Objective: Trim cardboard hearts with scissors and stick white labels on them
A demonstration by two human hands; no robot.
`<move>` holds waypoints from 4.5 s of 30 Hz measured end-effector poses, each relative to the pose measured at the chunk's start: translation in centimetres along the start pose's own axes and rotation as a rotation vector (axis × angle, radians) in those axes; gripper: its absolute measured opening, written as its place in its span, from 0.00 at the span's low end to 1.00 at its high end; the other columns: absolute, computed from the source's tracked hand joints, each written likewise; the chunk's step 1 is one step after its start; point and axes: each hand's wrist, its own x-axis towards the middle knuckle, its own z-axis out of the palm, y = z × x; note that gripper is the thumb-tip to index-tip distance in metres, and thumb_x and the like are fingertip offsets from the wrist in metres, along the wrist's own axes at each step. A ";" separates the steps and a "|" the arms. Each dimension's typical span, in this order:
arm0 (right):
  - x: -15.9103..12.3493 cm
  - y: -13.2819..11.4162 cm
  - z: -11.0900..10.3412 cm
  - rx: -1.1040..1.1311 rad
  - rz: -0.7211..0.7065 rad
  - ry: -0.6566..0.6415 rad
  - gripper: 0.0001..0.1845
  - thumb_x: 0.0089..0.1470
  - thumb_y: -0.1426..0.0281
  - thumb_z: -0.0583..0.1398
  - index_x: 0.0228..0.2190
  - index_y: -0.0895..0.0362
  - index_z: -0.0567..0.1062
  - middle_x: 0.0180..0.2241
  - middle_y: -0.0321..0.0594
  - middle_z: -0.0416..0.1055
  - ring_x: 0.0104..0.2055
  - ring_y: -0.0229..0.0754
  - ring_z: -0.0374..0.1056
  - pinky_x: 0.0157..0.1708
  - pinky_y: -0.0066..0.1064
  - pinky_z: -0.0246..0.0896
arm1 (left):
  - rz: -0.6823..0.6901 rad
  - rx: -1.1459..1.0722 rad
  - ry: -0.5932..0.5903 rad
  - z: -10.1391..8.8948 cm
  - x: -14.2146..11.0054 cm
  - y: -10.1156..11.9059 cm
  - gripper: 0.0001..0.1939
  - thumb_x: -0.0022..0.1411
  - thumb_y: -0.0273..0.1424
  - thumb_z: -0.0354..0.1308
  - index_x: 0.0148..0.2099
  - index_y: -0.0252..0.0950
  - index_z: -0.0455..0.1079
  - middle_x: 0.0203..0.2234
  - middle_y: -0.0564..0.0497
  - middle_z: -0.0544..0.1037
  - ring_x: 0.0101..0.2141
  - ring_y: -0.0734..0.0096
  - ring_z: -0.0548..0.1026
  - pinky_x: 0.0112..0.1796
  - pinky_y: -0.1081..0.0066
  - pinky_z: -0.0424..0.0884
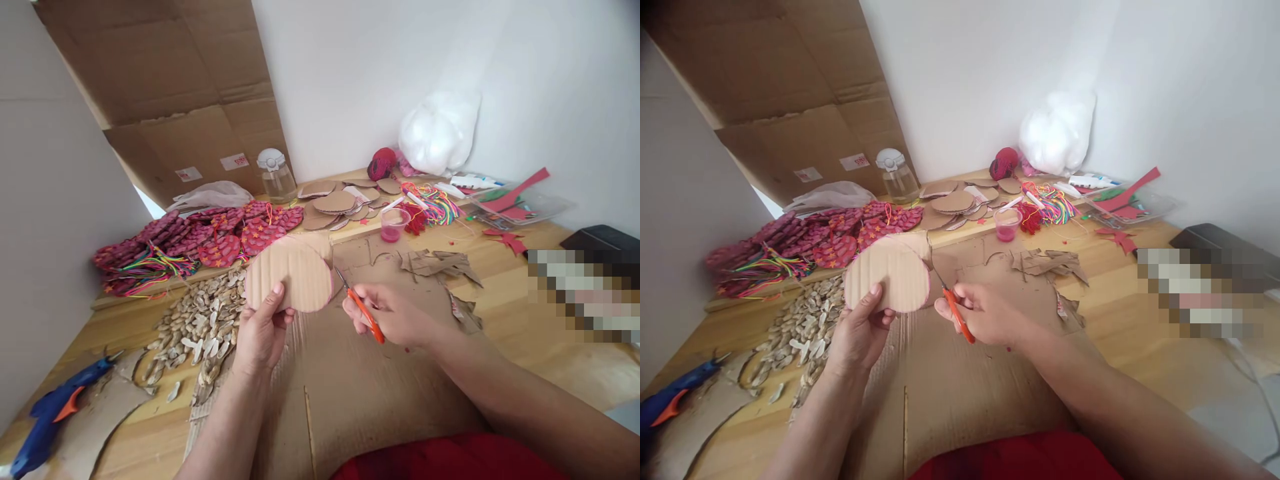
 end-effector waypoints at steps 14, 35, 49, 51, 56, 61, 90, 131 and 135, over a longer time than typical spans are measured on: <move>-0.1 0.3 -0.4 0.051 -0.085 -0.039 0.28 0.56 0.47 0.60 0.23 0.57 0.64 0.21 0.33 0.64 0.23 0.32 0.59 0.24 0.26 0.51 | 0.019 0.151 -0.085 0.6 -1.5 0.3 0.24 0.45 0.31 0.75 0.44 0.33 0.73 0.28 0.55 0.76 0.15 0.83 0.69 0.12 0.82 0.63; -0.3 1.2 1.7 -0.026 -0.200 0.100 0.23 0.58 0.54 0.62 0.23 0.56 0.62 0.20 0.29 0.58 0.22 0.32 0.53 0.22 0.27 0.45 | 0.002 0.109 -0.083 1.7 -3.8 -2.8 0.23 0.47 0.34 0.75 0.44 0.35 0.76 0.32 0.50 0.78 0.25 0.75 0.75 0.19 0.80 0.70; -0.8 0.3 1.1 -0.178 -0.256 0.080 0.22 0.61 0.56 0.59 0.24 0.56 0.61 0.22 0.29 0.54 0.24 0.33 0.51 0.25 0.28 0.44 | 0.023 0.242 -0.113 1.2 -3.8 -2.5 0.20 0.47 0.37 0.75 0.40 0.36 0.74 0.27 0.55 0.73 0.22 0.77 0.71 0.16 0.80 0.67; -0.8 0.2 1.1 -0.172 -0.238 0.076 0.22 0.62 0.55 0.58 0.23 0.55 0.61 0.22 0.29 0.55 0.24 0.33 0.51 0.24 0.28 0.45 | 0.032 0.245 -0.099 1.3 -3.8 -2.4 0.20 0.46 0.36 0.75 0.39 0.36 0.73 0.27 0.55 0.73 0.21 0.76 0.70 0.15 0.80 0.67; -0.7 0.6 1.3 -0.155 -0.207 0.097 0.25 0.61 0.51 0.58 0.23 0.55 0.60 0.20 0.29 0.54 0.23 0.33 0.50 0.22 0.28 0.42 | 0.055 0.236 -0.100 1.5 -3.9 -2.4 0.19 0.46 0.35 0.75 0.38 0.36 0.73 0.26 0.54 0.74 0.21 0.75 0.70 0.15 0.79 0.66; -0.7 1.0 1.5 -0.150 -0.202 0.109 0.25 0.60 0.49 0.57 0.23 0.54 0.61 0.19 0.29 0.55 0.22 0.33 0.50 0.21 0.28 0.42 | 0.047 0.236 -0.087 1.6 -3.9 -2.2 0.20 0.45 0.36 0.75 0.39 0.36 0.73 0.27 0.53 0.75 0.21 0.74 0.71 0.14 0.79 0.66; -1.0 1.0 1.8 -0.180 -0.180 0.171 0.24 0.60 0.53 0.59 0.21 0.56 0.63 0.19 0.30 0.58 0.21 0.32 0.53 0.21 0.28 0.45 | 0.022 0.324 -0.217 1.0 -3.4 -1.6 0.15 0.46 0.35 0.74 0.34 0.34 0.76 0.24 0.49 0.76 0.22 0.70 0.73 0.18 0.75 0.71; -0.7 1.2 2.0 -0.285 -0.215 0.257 0.25 0.59 0.54 0.61 0.20 0.57 0.64 0.16 0.29 0.59 0.20 0.32 0.55 0.22 0.27 0.44 | 0.014 -0.029 -0.125 1.7 -3.5 -2.3 0.34 0.54 0.34 0.71 0.62 0.41 0.68 0.51 0.45 0.78 0.52 0.59 0.76 0.49 0.67 0.75; -0.7 1.2 2.3 -0.305 -0.212 0.247 0.25 0.58 0.53 0.62 0.19 0.57 0.64 0.16 0.30 0.60 0.20 0.32 0.55 0.21 0.27 0.43 | 0.084 -0.067 -0.029 2.2 -3.7 -2.5 0.34 0.55 0.32 0.70 0.63 0.48 0.66 0.57 0.48 0.75 0.56 0.61 0.73 0.52 0.69 0.73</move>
